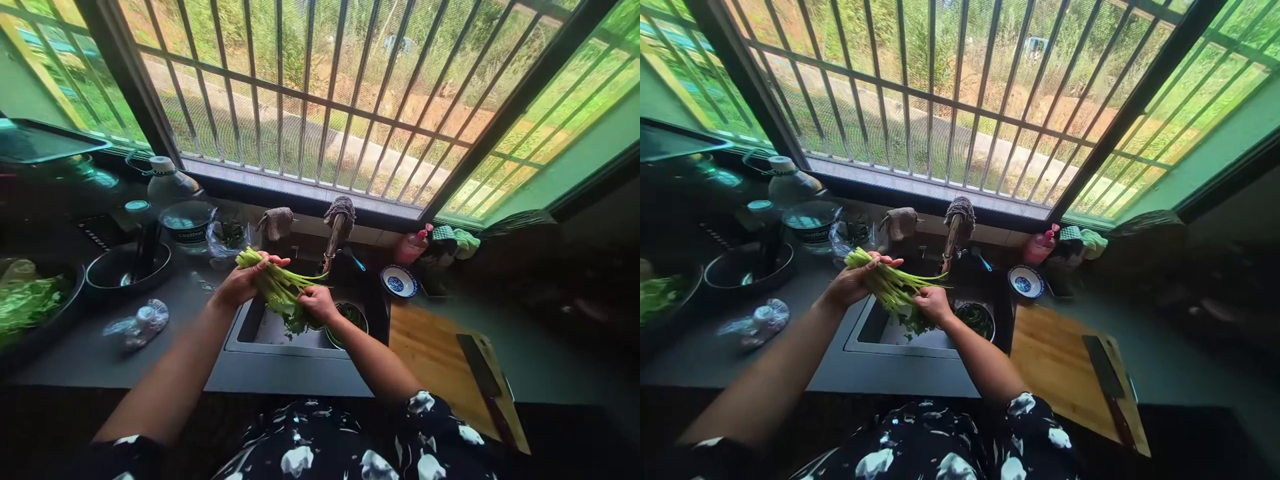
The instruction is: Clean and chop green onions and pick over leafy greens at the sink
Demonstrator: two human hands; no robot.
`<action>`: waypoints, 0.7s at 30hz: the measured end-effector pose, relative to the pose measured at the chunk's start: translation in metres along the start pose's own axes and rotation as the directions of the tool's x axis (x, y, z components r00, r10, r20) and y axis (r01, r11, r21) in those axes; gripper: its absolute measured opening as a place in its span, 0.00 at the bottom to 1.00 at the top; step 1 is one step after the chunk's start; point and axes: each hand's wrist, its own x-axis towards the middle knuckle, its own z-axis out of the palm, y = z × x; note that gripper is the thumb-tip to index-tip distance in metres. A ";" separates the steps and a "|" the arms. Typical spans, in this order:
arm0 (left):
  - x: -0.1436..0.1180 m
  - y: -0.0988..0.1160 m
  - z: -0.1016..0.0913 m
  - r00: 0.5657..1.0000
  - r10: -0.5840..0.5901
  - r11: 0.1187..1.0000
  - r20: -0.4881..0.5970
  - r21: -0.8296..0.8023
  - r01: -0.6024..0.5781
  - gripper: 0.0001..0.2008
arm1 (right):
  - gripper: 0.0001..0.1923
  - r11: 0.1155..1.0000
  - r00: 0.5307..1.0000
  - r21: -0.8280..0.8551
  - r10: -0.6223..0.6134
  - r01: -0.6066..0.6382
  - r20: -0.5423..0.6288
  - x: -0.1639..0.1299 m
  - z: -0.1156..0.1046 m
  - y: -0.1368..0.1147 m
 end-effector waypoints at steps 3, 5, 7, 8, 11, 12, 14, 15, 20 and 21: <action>0.000 0.005 -0.006 0.991 0.048 0.995 -0.122 -0.083 -0.059 0.04 | 0.09 0.986 0.990 0.120 0.125 -0.116 -0.068 0.002 0.004 0.012; 0.000 0.011 -0.011 0.972 0.065 0.986 -0.226 -0.136 -0.098 0.02 | 0.10 0.959 0.987 0.249 0.155 -0.138 -0.051 0.003 0.001 0.019; 0.001 0.017 -0.017 0.942 0.062 0.976 -0.329 -0.178 -0.126 0.03 | 0.12 0.913 0.987 0.387 0.158 -0.132 -0.036 0.001 -0.009 0.022; 0.001 0.020 -0.019 0.925 0.057 0.971 -0.375 -0.194 -0.138 0.05 | 0.13 0.889 0.986 0.439 0.161 -0.129 -0.036 0.000 -0.015 0.022; 0.002 0.027 -0.026 0.876 0.034 0.962 -0.480 -0.222 -0.159 0.10 | 0.12 0.877 0.986 0.473 0.143 -0.088 -0.082 -0.008 -0.040 0.017; 0.002 0.028 -0.027 0.866 0.023 0.961 -0.500 -0.228 -0.157 0.12 | 0.11 0.896 0.986 0.439 0.124 -0.065 -0.107 -0.010 -0.048 0.014; 0.001 0.029 -0.028 0.855 0.006 0.960 -0.519 -0.237 -0.150 0.12 | 0.09 0.946 0.989 0.323 0.070 -0.025 -0.127 -0.014 -0.060 0.006; 0.001 0.030 -0.027 0.853 0.000 0.959 -0.522 -0.243 -0.149 0.12 | 0.08 0.967 0.992 0.254 0.043 -0.012 -0.116 -0.015 -0.064 0.003; 0.002 0.033 -0.021 0.839 0.007 0.939 -0.544 -0.285 -0.194 0.10 | 0.07 0.999 0.999 -0.035 0.022 -0.021 0.031 -0.014 -0.061 -0.008; 0.003 0.033 -0.019 0.838 0.000 0.937 -0.545 -0.293 -0.191 0.11 | 0.08 0.997 0.999 -0.074 0.013 -0.010 0.045 -0.014 -0.056 -0.010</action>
